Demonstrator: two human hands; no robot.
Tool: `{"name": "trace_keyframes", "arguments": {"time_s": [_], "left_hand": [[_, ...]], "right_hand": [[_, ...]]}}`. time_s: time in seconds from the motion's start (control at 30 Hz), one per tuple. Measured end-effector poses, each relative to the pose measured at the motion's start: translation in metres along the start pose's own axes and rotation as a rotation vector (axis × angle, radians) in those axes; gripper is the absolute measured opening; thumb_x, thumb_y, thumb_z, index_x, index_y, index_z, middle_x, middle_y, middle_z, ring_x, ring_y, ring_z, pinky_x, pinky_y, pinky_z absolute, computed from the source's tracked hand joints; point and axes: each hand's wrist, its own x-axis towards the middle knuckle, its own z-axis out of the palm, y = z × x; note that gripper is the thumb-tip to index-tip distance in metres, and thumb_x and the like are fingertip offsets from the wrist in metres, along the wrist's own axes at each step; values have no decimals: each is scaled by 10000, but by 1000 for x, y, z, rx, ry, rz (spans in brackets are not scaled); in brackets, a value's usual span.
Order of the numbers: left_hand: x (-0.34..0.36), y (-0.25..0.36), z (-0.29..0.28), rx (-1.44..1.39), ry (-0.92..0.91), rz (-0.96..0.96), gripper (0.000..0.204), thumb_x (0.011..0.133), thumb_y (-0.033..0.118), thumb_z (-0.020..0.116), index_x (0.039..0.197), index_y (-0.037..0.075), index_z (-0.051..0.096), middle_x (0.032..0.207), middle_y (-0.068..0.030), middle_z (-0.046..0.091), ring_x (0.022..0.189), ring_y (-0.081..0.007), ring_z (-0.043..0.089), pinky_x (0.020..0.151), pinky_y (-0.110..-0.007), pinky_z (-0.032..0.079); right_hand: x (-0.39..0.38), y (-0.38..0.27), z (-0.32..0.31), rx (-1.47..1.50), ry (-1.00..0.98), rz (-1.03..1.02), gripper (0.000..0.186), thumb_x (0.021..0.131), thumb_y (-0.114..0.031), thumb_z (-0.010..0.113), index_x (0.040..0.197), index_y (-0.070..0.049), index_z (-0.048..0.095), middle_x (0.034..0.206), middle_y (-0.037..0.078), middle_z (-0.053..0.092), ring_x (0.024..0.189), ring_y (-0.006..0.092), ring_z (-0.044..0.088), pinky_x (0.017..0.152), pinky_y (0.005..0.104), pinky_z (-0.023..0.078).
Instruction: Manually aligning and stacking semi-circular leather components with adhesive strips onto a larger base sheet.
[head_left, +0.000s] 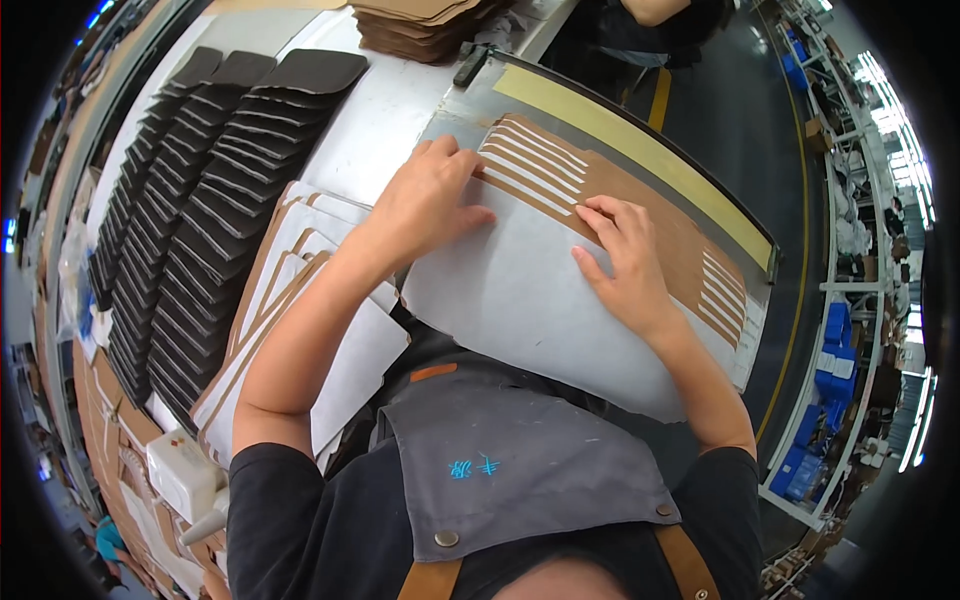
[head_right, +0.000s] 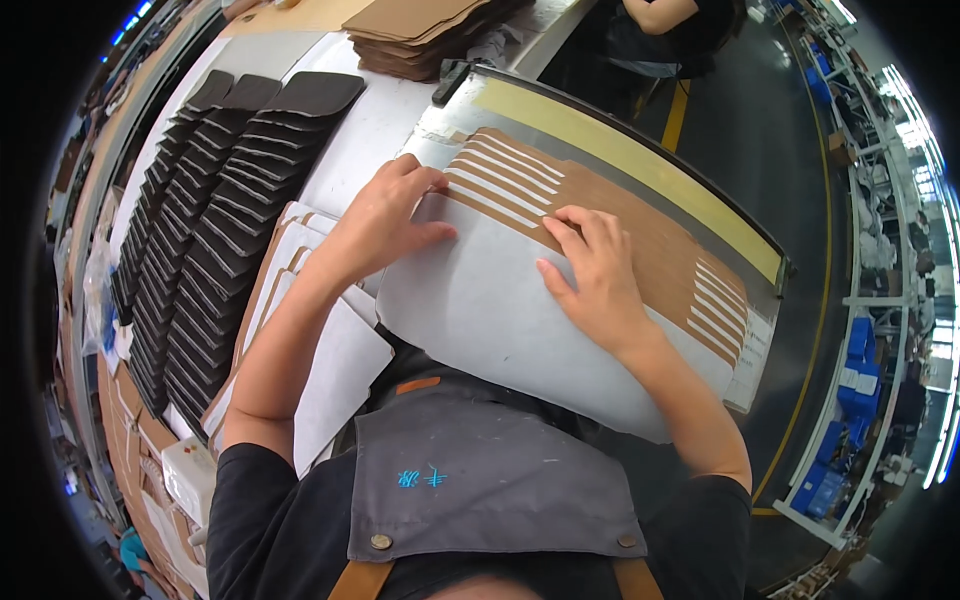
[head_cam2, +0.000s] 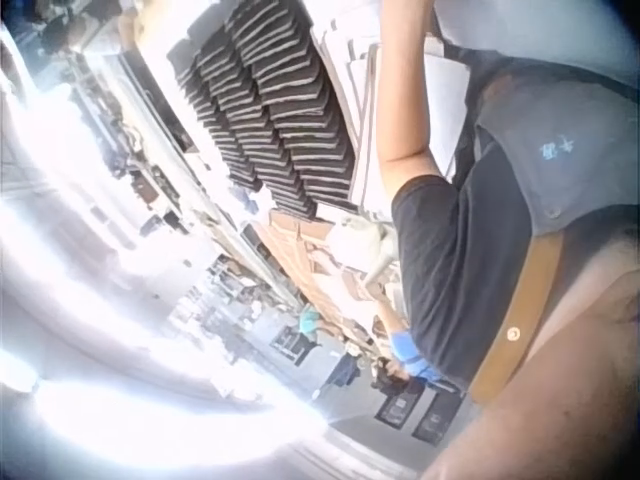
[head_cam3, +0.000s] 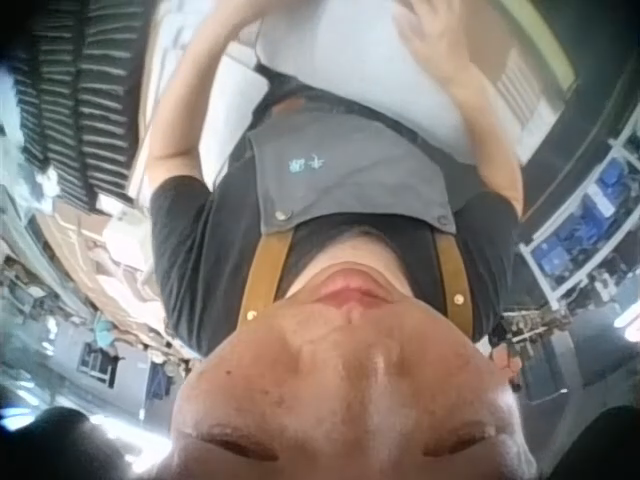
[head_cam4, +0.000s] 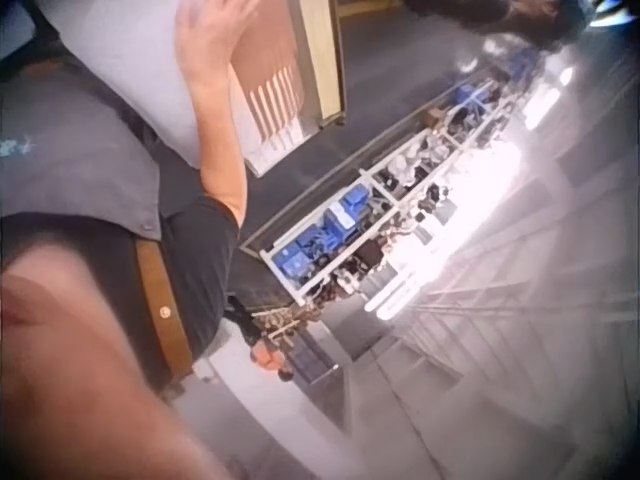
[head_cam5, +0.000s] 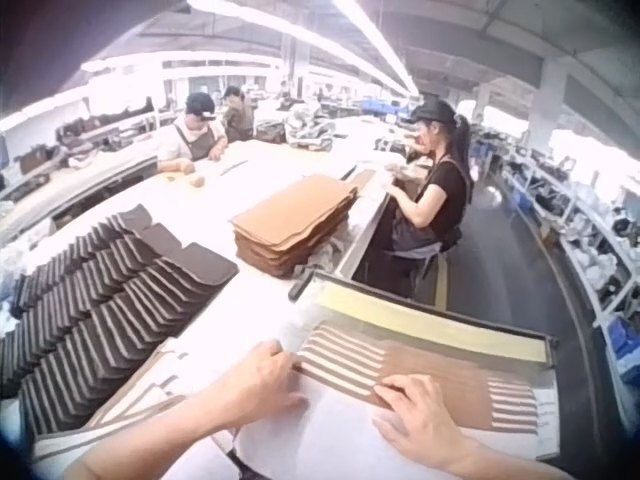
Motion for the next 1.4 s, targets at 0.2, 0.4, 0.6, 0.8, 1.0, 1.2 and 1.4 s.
{"name": "trace_keyframes", "arguments": {"time_s": [0.2, 0.4, 0.6, 0.8, 1.0, 1.2, 1.4], "left_hand": [[19, -1, -14, 62, -156, 127, 361, 668, 122, 778, 976, 5, 631, 914, -122, 591, 928, -284, 568, 825, -346, 467], [4, 19, -21, -239, -183, 165, 176, 687, 16, 725, 848, -15, 661, 809, -106, 635, 730, -242, 626, 704, -310, 502], [-28, 50, -59, -383, -39, 362, 117, 715, -39, 702, 825, -2, 690, 764, -91, 668, 695, -221, 657, 606, -283, 511], [21, 54, -65, -472, 138, 70, 152, 799, 104, 709, 865, -28, 671, 765, -32, 640, 685, -86, 582, 641, -212, 457], [133, 5, 0, -409, -10, -43, 264, 804, 178, 699, 951, -39, 673, 734, -97, 656, 656, -130, 599, 636, -267, 480], [167, -11, 45, 129, -14, -35, 255, 784, 155, 710, 971, -15, 676, 910, -153, 684, 791, -298, 632, 739, -351, 478], [143, 22, 72, 253, -126, 504, 482, 886, 301, 601, 1290, 58, 500, 1382, -149, 444, 1281, -329, 388, 1030, -459, 341]], "right_hand": [[-1, -1, 1, 47, 2, 6, 399, 785, -153, 676, 1151, -43, 561, 1184, 79, 501, 1112, 273, 449, 932, 393, 349], [1, -5, -13, 143, 50, 47, 483, 732, -118, 719, 1185, -59, 565, 1202, 96, 523, 1148, 276, 453, 984, 388, 339], [-39, 26, -93, 211, -278, 209, 281, 714, -136, 747, 963, -49, 650, 889, 66, 632, 920, 219, 585, 854, 369, 407], [-61, 51, -163, 205, -264, 359, 210, 725, -110, 720, 771, 41, 582, 645, 116, 551, 575, 214, 511, 583, 295, 430], [-4, 135, -145, 82, -256, 512, 210, 770, -146, 663, 821, 46, 594, 698, 135, 592, 625, 202, 543, 608, 317, 436], [6, 182, -84, -36, -275, 619, 187, 811, -148, 642, 910, 11, 645, 892, 142, 653, 858, 267, 611, 761, 365, 466], [-19, 151, -57, -298, -71, 299, 415, 873, -203, 602, 1266, -83, 537, 1366, 114, 461, 1283, 326, 373, 1030, 459, 323]]}}
